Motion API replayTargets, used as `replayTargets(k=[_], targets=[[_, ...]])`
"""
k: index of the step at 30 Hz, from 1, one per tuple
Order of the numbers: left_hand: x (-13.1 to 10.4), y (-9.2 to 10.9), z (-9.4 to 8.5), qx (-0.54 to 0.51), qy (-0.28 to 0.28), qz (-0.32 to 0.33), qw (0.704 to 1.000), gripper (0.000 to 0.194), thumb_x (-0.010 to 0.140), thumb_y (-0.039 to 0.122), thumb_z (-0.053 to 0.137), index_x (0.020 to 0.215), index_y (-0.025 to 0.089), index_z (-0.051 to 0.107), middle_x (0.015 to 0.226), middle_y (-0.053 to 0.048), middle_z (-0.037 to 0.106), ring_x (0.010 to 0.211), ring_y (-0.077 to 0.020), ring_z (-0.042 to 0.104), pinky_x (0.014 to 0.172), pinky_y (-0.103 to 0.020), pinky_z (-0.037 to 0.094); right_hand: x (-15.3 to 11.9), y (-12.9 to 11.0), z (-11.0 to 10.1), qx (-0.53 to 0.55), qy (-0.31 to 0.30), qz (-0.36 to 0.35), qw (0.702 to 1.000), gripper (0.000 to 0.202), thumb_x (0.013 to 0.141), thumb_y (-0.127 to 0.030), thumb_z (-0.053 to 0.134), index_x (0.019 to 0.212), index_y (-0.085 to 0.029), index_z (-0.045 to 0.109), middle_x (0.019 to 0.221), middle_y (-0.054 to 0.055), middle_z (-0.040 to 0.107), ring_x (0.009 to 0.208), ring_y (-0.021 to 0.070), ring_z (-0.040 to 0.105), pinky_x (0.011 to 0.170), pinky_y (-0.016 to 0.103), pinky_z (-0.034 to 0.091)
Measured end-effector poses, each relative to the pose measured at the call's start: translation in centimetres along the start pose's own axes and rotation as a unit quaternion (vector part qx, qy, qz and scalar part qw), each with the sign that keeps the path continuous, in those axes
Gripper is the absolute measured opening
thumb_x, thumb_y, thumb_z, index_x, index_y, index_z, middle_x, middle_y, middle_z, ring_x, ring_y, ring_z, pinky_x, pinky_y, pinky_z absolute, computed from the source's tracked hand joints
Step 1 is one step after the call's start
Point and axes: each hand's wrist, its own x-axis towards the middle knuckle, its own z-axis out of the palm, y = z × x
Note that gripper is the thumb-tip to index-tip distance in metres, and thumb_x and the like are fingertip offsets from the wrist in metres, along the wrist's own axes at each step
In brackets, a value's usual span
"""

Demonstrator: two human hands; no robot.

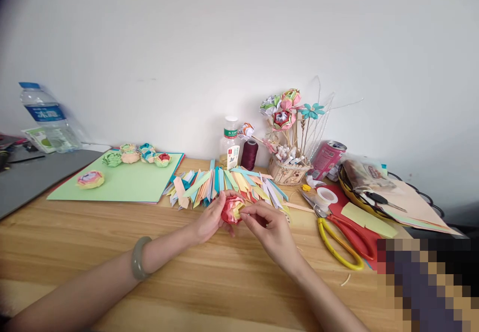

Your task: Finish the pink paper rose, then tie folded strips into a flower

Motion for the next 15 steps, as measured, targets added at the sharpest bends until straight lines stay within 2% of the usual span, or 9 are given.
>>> replayTargets(k=[4, 8, 11, 15], targets=[[-0.28, 0.05, 0.10, 0.102, 0.002, 0.042, 0.994, 0.048, 0.078, 0.062, 0.026, 0.101, 0.024, 0.044, 0.093, -0.004, 0.050, 0.071, -0.0133, 0.050, 0.050, -0.023, 0.046, 0.10, 0.35, 0.12, 0.006, -0.028, -0.004, 1.000, 0.022, 0.080, -0.036, 0.052, 0.076, -0.019, 0.065, 0.068, 0.003, 0.060, 0.063, 0.0154, 0.053, 0.059, 0.027, 0.041], [-0.49, 0.25, 0.24, 0.183, 0.025, 0.088, 0.979, 0.045, 0.080, 0.059, 0.024, 0.099, 0.023, 0.043, 0.074, -0.001, 0.048, 0.071, -0.0141, 0.049, 0.061, -0.026, 0.045, -0.31, 0.69, 0.39, -0.026, 0.006, -0.025, 0.999, 0.020, 0.080, -0.034, 0.052, 0.082, -0.020, 0.066, 0.072, 0.005, 0.060, 0.063, 0.0152, 0.051, 0.055, 0.027, 0.039], [-0.57, 0.32, 0.38, 0.226, 0.035, 0.133, 0.964, 0.044, 0.082, 0.056, 0.023, 0.097, 0.020, 0.043, 0.070, 0.000, 0.047, 0.074, -0.0152, 0.049, 0.072, -0.030, 0.042, -0.52, 0.58, 0.59, -0.053, 0.030, -0.029, 0.998, 0.019, 0.079, -0.033, 0.053, 0.080, -0.019, 0.067, 0.065, 0.003, 0.056, 0.056, 0.0134, 0.046, 0.050, 0.026, 0.035], [-0.59, 0.15, 0.39, 0.262, 0.040, 0.163, 0.950, 0.040, 0.084, 0.052, 0.024, 0.099, 0.019, 0.042, 0.081, -0.003, 0.050, 0.080, -0.0159, 0.049, 0.079, -0.030, 0.039, -0.23, 0.16, 0.57, 0.047, 0.011, 0.048, 0.998, 0.021, 0.073, -0.038, 0.058, 0.072, -0.019, 0.066, 0.067, 0.003, 0.060, 0.061, 0.0149, 0.049, 0.054, 0.026, 0.037]])
